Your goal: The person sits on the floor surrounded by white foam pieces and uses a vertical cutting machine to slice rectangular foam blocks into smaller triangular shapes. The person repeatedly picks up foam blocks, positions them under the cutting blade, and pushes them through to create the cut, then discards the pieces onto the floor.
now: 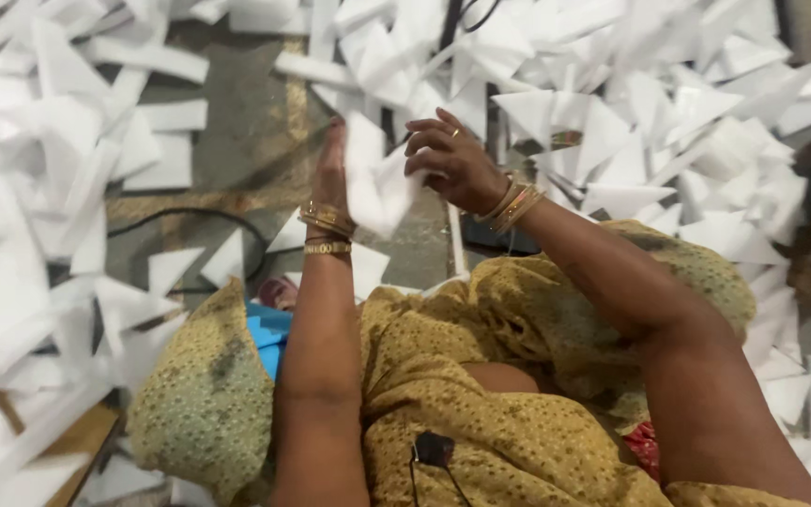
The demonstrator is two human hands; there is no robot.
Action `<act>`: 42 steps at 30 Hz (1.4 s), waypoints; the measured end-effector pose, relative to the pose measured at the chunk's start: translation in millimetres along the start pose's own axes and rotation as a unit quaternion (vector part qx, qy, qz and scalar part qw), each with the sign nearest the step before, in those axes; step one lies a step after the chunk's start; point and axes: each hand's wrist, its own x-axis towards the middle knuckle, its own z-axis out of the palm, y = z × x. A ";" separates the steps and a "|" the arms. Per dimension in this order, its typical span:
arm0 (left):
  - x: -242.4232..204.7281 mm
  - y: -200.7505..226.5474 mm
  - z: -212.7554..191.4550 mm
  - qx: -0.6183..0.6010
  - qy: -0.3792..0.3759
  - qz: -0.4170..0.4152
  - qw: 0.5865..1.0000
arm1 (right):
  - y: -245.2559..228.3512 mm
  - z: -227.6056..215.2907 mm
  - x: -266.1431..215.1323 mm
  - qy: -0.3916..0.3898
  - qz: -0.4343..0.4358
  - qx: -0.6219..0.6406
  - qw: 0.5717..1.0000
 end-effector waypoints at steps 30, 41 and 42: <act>5.3 25.6 -4.5 0.248 0.102 0.356 0.895 | 88.4 9.9 -1.4 -0.027 0.435 -0.094 0.895; -71.4 26.8 116.0 -0.051 -0.174 0.223 0.958 | 10.6 -68.8 -12.4 0.022 0.262 0.317 0.911; -70.6 26.0 117.5 -0.053 -0.187 0.211 0.958 | 12.7 -76.4 -14.4 0.007 0.223 0.268 0.937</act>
